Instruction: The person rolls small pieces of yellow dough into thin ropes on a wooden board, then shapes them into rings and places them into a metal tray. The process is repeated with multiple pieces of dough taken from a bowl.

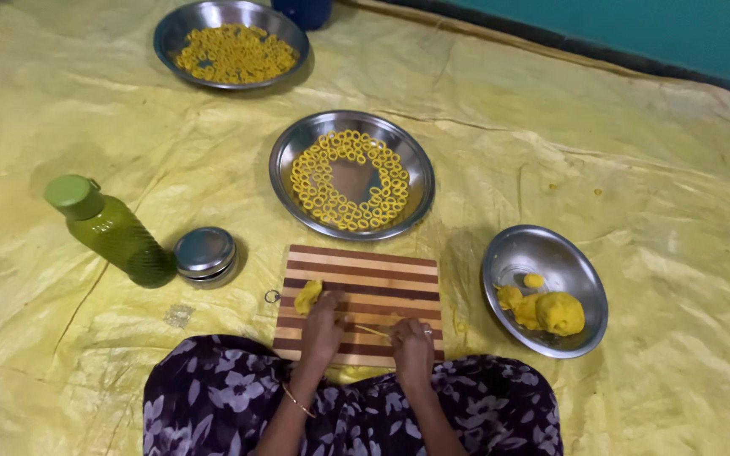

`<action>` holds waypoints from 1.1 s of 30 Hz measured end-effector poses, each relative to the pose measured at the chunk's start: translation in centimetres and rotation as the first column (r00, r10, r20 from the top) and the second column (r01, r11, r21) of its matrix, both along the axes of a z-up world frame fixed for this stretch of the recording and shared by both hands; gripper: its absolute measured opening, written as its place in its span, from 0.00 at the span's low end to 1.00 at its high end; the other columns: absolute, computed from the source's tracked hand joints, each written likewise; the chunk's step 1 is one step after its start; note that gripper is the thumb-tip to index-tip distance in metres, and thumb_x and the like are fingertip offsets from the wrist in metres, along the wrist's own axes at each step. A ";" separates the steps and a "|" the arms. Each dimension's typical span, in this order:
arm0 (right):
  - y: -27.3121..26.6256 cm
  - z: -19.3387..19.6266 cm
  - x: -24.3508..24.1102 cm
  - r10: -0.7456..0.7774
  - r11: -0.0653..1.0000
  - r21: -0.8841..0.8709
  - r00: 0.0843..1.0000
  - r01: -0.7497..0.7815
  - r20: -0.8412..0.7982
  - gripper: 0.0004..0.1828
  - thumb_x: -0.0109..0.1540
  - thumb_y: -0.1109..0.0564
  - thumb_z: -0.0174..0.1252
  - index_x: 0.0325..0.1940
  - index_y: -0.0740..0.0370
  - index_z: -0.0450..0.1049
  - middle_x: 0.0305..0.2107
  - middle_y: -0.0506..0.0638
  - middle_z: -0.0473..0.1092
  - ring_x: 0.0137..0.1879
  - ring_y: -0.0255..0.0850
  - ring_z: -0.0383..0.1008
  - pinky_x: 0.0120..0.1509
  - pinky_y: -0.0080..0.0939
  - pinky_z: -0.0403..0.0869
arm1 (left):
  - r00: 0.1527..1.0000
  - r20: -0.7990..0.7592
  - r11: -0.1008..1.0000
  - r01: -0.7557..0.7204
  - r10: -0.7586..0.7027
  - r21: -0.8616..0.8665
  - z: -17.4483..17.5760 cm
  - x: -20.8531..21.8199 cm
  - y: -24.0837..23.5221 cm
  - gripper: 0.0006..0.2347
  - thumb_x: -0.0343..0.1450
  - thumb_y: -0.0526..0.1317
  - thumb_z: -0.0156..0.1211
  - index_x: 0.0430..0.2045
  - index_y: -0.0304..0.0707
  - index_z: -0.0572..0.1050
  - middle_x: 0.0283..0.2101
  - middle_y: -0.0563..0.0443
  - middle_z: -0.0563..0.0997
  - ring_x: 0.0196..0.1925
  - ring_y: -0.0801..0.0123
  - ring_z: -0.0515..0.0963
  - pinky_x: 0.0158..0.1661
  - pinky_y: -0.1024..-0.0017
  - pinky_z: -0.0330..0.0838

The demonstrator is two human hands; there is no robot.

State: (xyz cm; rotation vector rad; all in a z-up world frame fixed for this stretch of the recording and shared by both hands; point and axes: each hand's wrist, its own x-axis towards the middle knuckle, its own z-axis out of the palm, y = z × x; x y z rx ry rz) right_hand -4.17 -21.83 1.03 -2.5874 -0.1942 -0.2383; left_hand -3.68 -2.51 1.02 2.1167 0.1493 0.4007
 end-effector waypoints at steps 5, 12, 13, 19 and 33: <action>-0.6 0.0 -0.3 0.064 0.968 0.248 0.992 -0.035 -0.108 0.05 0.57 0.67 0.63 0.37 0.63 0.79 0.37 0.51 0.78 0.46 0.46 0.77 0.55 0.45 0.74 | 0.981 -0.002 0.979 0.193 -0.194 -0.069 0.1 -2.2 -1.8 0.24 0.58 0.20 0.52 0.48 0.35 0.77 0.49 0.37 0.82 0.49 0.46 0.81 0.48 0.58 0.75; -2.3 1.0 0.5 0.271 0.516 0.852 0.927 0.086 -0.258 0.07 0.63 0.62 0.61 0.44 0.68 0.78 0.36 0.51 0.77 0.46 0.39 0.78 0.57 0.40 0.76 | 0.918 -0.341 0.979 0.179 -0.203 -0.101 -0.8 -2.4 -5.1 0.10 0.71 0.32 0.57 0.45 0.39 0.79 0.40 0.40 0.84 0.43 0.51 0.84 0.43 0.58 0.76; -2.8 1.6 0.5 0.292 0.459 0.883 0.921 0.100 -0.256 0.08 0.63 0.62 0.59 0.44 0.69 0.77 0.37 0.51 0.77 0.46 0.39 0.79 0.58 0.40 0.76 | 0.928 -0.314 0.977 0.168 -0.202 -0.135 -1.2 -2.3 -5.5 0.10 0.70 0.33 0.58 0.44 0.37 0.79 0.39 0.39 0.84 0.41 0.52 0.85 0.43 0.59 0.76; -3.8 6.2 0.1 0.238 0.509 0.818 0.870 0.266 -0.431 0.14 0.63 0.60 0.57 0.51 0.65 0.79 0.39 0.53 0.80 0.47 0.41 0.82 0.57 0.40 0.79 | 0.902 -0.350 0.846 0.029 -0.252 -0.533 -2.3 -2.1 -6.0 0.07 0.71 0.31 0.59 0.40 0.31 0.79 0.34 0.45 0.85 0.34 0.67 0.84 0.34 0.70 0.76; -4.0 5.7 1.2 0.165 0.790 0.610 0.941 0.053 -0.295 0.10 0.61 0.59 0.64 0.44 0.65 0.81 0.37 0.55 0.82 0.44 0.42 0.84 0.50 0.42 0.80 | 0.857 -0.412 0.664 -0.115 -0.310 -0.739 -2.0 -2.2 -4.9 0.09 0.74 0.37 0.61 0.43 0.31 0.82 0.39 0.52 0.85 0.38 0.74 0.81 0.42 0.77 0.77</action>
